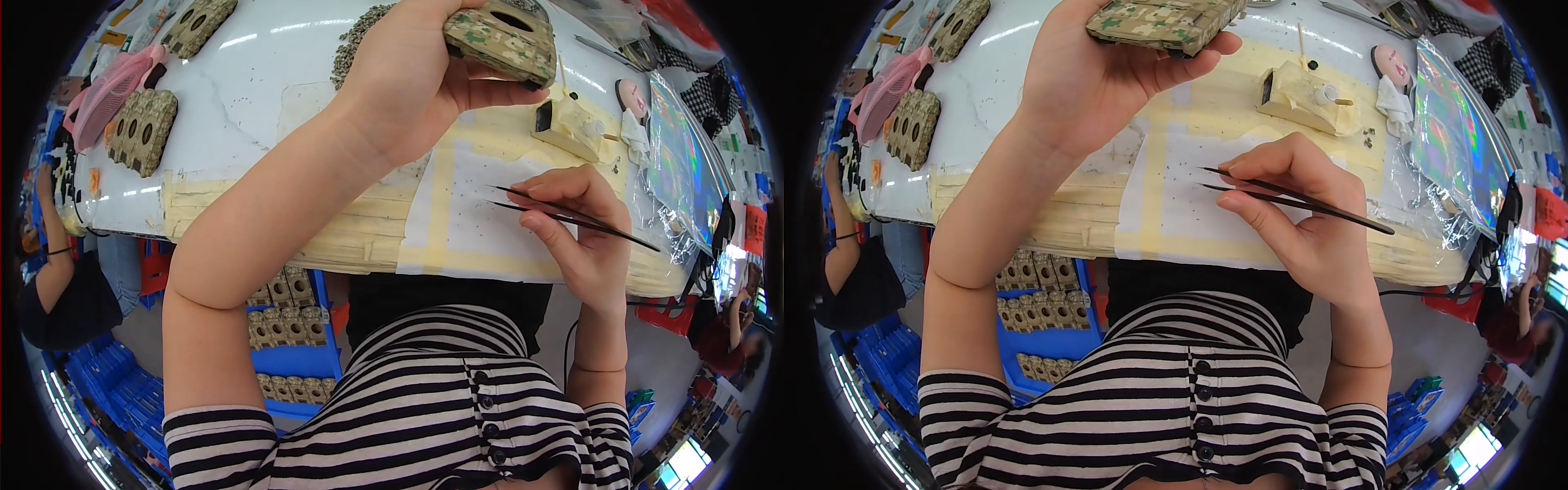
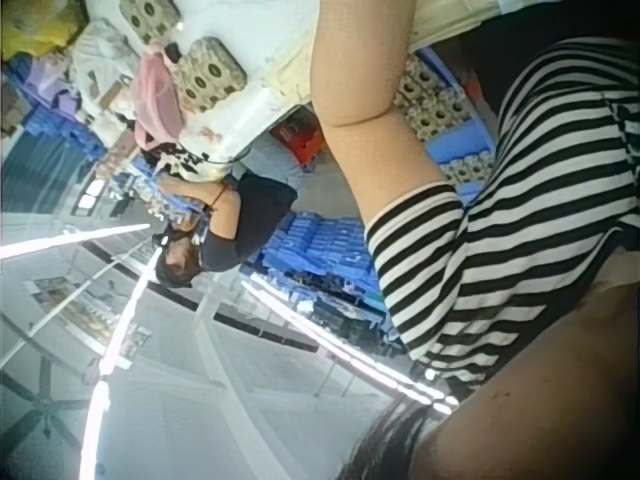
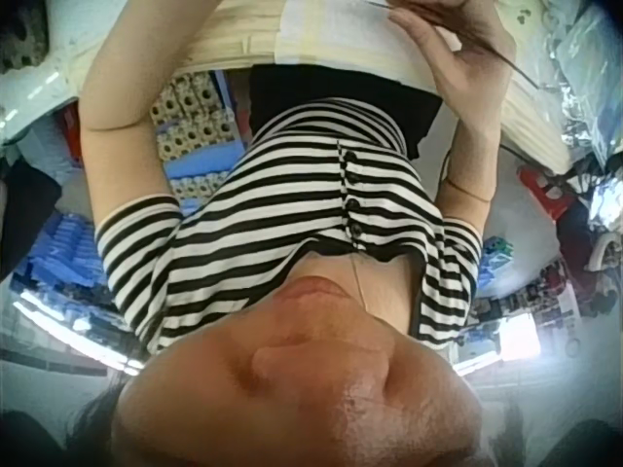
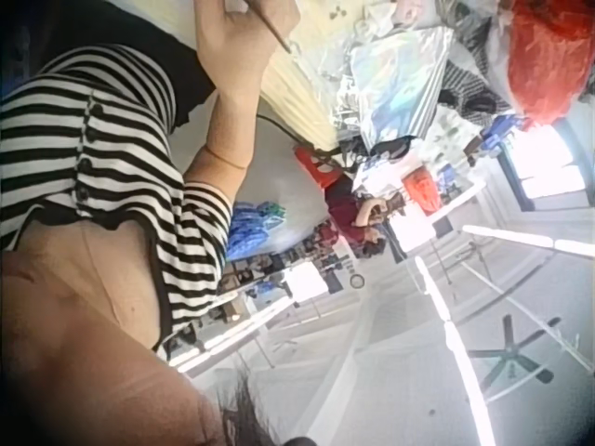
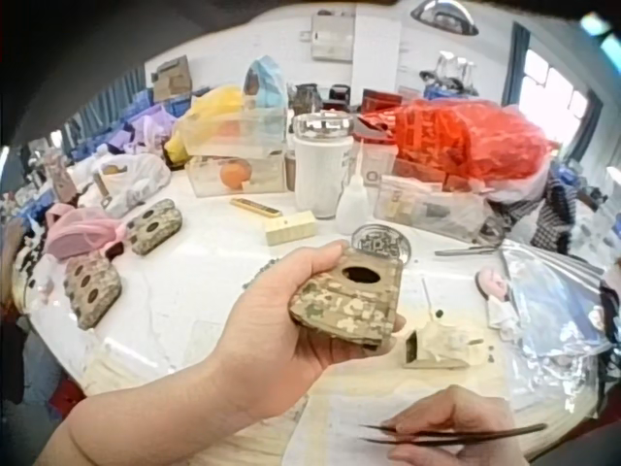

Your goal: The person attaches small camouflage-patterned parts onto the top of a miniature tank body using a tool to pick up the pieces and place them into designated openings.

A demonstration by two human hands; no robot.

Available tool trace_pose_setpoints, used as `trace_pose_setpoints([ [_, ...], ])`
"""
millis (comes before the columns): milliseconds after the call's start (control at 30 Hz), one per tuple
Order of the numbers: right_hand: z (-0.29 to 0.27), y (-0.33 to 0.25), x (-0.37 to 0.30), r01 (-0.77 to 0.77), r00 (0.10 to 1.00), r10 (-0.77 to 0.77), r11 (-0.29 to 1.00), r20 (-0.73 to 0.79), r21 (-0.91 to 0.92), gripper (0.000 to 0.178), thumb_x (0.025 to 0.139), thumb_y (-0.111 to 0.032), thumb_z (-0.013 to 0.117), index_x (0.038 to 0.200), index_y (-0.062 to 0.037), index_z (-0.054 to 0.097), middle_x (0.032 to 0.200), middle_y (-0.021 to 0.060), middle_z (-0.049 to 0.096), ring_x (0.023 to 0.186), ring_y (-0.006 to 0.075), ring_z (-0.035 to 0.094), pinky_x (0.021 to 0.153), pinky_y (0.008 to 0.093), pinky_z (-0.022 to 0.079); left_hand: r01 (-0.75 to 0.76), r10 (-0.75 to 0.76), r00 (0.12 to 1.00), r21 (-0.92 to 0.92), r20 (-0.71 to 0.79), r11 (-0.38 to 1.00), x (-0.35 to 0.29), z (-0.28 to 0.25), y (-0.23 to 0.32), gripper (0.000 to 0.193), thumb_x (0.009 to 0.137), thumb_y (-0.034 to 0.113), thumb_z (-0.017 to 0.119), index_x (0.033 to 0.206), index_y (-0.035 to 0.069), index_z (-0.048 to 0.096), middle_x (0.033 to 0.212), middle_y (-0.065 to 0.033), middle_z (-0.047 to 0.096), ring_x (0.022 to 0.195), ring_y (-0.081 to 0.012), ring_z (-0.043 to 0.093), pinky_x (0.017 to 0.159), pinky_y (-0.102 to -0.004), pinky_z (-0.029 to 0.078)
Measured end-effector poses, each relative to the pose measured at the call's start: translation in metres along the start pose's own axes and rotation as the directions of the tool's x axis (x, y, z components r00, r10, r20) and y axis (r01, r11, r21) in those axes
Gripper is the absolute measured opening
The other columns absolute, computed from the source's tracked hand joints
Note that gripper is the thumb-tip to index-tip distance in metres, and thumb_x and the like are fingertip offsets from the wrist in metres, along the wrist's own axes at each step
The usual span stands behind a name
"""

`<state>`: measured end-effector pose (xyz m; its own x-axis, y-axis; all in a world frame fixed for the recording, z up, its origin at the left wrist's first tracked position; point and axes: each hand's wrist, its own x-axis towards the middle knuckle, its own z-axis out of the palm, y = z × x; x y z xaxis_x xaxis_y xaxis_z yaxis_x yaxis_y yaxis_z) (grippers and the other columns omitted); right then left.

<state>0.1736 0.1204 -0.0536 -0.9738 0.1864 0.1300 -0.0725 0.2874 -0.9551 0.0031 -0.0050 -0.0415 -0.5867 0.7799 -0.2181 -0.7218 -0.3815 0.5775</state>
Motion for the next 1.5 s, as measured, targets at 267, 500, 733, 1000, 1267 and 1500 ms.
trace_pose_setpoints([
  [267, 0.000, 0.007, -0.014, 0.002, 0.999, -0.002, 1.000, -0.049, 0.014, 0.015, 0.078, 0.003, 0.068, 0.085, 0.0036, 0.055, 0.082, 0.0117, 0.063, 0.075, 0.0165, 0.061, 0.070, 0.0263, 0.049, 0.017, -0.017, 1.000, 0.000, -0.021, 1.000, -0.001, 0.002, 0.002, 0.037, 0.094, 0.027, 0.041, 0.117, -0.002, 0.047, 0.105, -0.0138, 0.058, 0.093, -0.0252, 0.062, 0.079, -0.0398, 0.054],
  [500, 0.004, 0.002, -0.019, -0.002, 0.999, 0.005, 0.998, -0.051, 0.061, 0.015, 0.078, 0.001, 0.069, 0.084, 0.0028, 0.055, 0.082, 0.0124, 0.063, 0.074, 0.0163, 0.060, 0.068, 0.0256, 0.048, -0.022, 0.022, 1.000, 0.044, 0.005, 0.999, -0.001, 0.000, 0.001, 0.036, 0.094, 0.027, 0.041, 0.115, -0.002, 0.048, 0.103, -0.0132, 0.059, 0.091, -0.0245, 0.062, 0.077, -0.0384, 0.054],
  [733, 0.013, 0.006, -0.024, 0.013, 1.000, -0.012, 0.999, -0.021, 0.045, 0.014, 0.079, 0.000, 0.069, 0.082, 0.0020, 0.055, 0.081, 0.0122, 0.063, 0.072, 0.0157, 0.060, 0.064, 0.0242, 0.048, -0.052, 0.050, 0.998, 0.079, 0.026, 0.996, -0.005, 0.002, 0.000, 0.037, 0.094, 0.027, 0.042, 0.114, -0.003, 0.049, 0.103, -0.0134, 0.059, 0.090, -0.0247, 0.062, 0.076, -0.0378, 0.055],
  [1000, 0.020, 0.003, -0.021, 0.163, 0.986, -0.158, 0.976, 0.046, -0.143, 0.016, 0.076, -0.003, 0.072, 0.081, -0.0010, 0.056, 0.081, 0.0115, 0.063, 0.068, 0.0191, 0.062, 0.060, 0.0255, 0.048, -0.049, 0.047, 0.998, 0.077, 0.038, 0.996, -0.001, -0.001, 0.000, 0.036, 0.094, 0.026, 0.041, 0.113, -0.003, 0.049, 0.102, -0.0138, 0.059, 0.088, -0.0237, 0.062, 0.075, -0.0382, 0.056],
  [1267, 0.024, 0.003, -0.016, -0.109, 0.994, 0.111, 0.987, -0.009, 0.114, 0.010, 0.082, 0.001, 0.064, 0.084, 0.0036, 0.055, 0.082, 0.0100, 0.062, 0.071, 0.0123, 0.059, 0.065, 0.0236, 0.049, -0.085, 0.081, 0.996, 0.109, 0.040, 0.990, -0.006, 0.005, 0.000, 0.035, 0.094, 0.025, 0.040, 0.113, -0.003, 0.047, 0.102, -0.0139, 0.058, 0.088, -0.0221, 0.062, 0.075, -0.0372, 0.056],
  [1500, 0.023, 0.003, -0.014, -0.165, 0.986, 0.163, 0.967, 0.028, 0.196, 0.007, 0.087, 0.001, 0.058, 0.089, 0.0045, 0.053, 0.083, 0.0093, 0.062, 0.072, 0.0105, 0.058, 0.067, 0.0219, 0.049, -0.079, 0.072, 0.994, 0.076, 0.085, 0.994, 0.000, -0.004, -0.001, 0.034, 0.094, 0.025, 0.040, 0.113, -0.003, 0.047, 0.103, -0.0142, 0.058, 0.088, -0.0223, 0.062, 0.074, -0.0374, 0.056],
])
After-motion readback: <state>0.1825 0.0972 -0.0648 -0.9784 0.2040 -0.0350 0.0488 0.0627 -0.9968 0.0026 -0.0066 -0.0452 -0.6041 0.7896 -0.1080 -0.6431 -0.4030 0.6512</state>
